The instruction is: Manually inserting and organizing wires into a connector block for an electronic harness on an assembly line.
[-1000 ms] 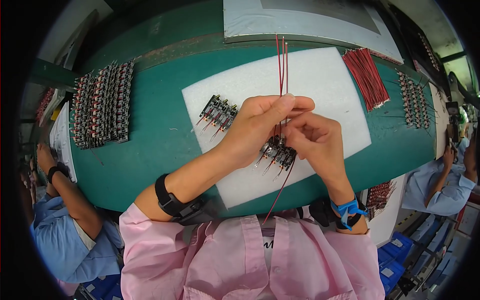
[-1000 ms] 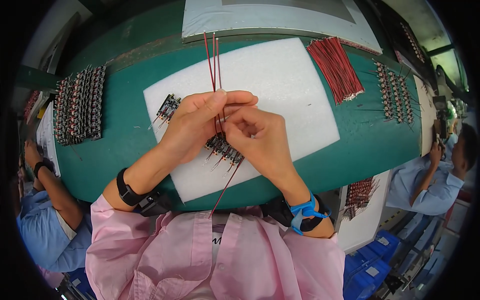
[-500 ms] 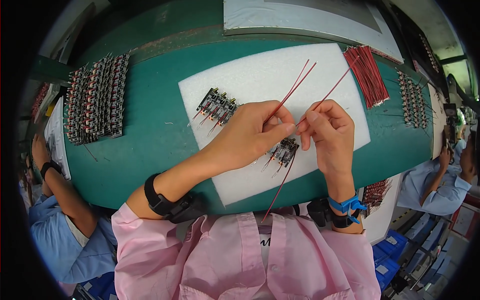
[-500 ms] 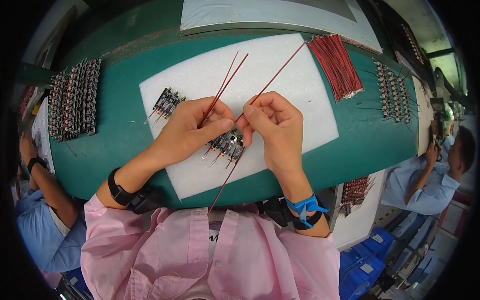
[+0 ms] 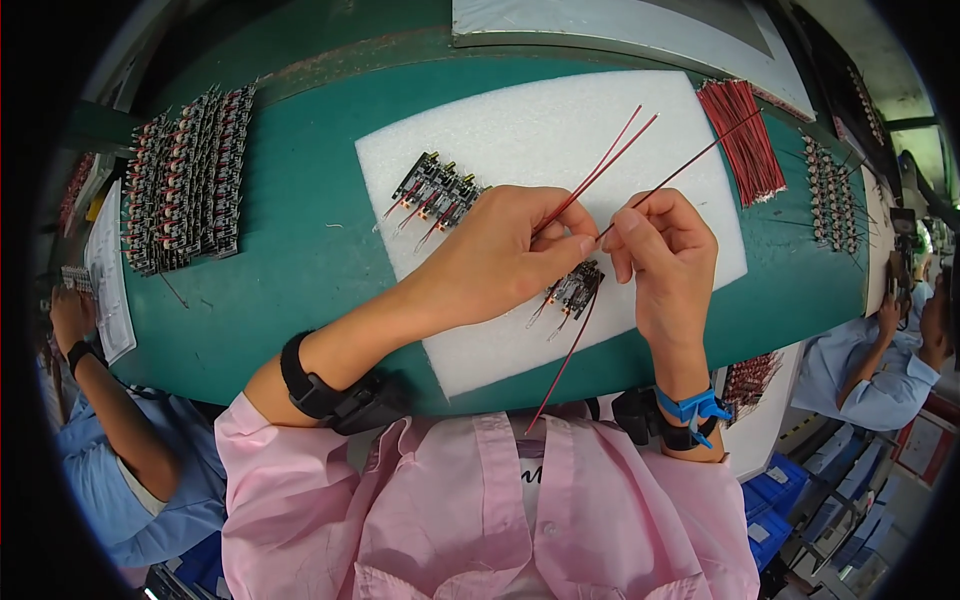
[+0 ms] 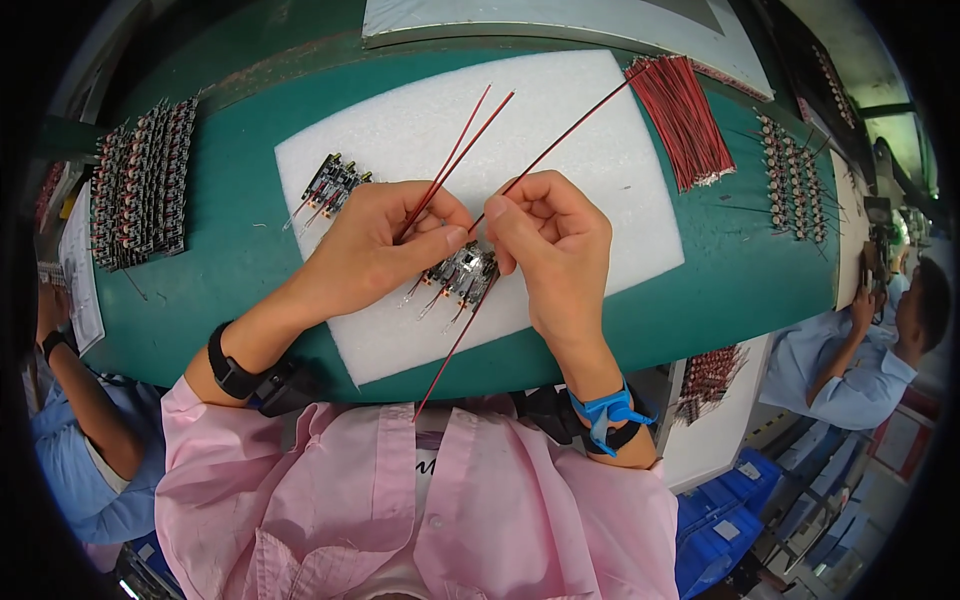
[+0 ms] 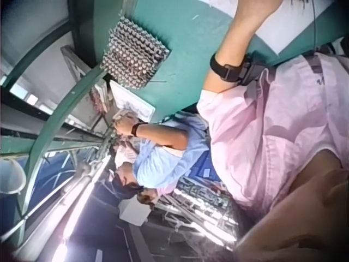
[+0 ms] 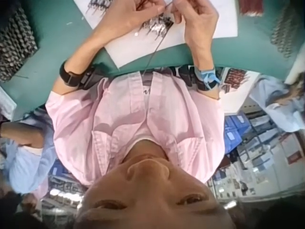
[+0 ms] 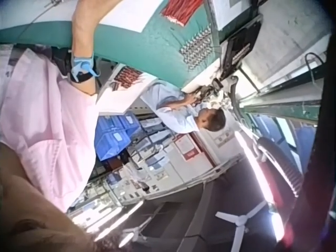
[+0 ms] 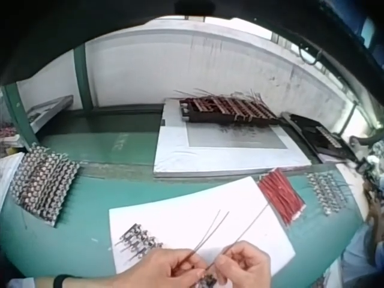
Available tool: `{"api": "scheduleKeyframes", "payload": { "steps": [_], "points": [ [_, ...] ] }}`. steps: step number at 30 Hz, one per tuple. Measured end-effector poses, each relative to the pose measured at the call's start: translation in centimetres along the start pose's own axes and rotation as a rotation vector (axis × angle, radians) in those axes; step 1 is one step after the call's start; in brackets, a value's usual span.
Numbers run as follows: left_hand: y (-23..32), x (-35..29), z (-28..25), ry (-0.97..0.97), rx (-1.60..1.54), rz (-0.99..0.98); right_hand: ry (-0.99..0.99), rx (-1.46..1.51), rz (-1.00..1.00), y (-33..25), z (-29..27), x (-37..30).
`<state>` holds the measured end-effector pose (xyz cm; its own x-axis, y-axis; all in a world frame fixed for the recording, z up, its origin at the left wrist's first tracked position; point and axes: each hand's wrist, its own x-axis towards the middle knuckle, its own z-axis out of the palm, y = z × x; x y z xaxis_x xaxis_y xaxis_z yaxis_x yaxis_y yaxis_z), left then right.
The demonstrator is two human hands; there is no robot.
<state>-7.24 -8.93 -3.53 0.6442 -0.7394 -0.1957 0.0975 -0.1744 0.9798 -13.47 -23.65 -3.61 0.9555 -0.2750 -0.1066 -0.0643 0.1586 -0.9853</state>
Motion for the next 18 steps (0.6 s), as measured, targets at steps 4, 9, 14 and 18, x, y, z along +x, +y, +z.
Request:
{"api": "scheduleKeyframes", "payload": {
  "steps": [4,9,14,18],
  "points": [
    [-0.2,-0.11,0.04,0.009,-0.023,0.003,-0.028,-0.029,-0.025,0.2,0.09,-0.31],
    [-0.03,-0.12,0.16,0.048,0.009,0.019,-0.064,-0.203,-0.099,0.58,0.02,-0.59],
    [0.21,-0.27,0.22,0.083,0.089,0.018,-0.065,-0.324,-0.156,0.95,-0.25,-0.79],
    [0.6,-0.35,0.24,0.11,0.182,0.057,-0.083,-0.411,-0.212,0.93,-0.15,-0.92]
  ]
}}
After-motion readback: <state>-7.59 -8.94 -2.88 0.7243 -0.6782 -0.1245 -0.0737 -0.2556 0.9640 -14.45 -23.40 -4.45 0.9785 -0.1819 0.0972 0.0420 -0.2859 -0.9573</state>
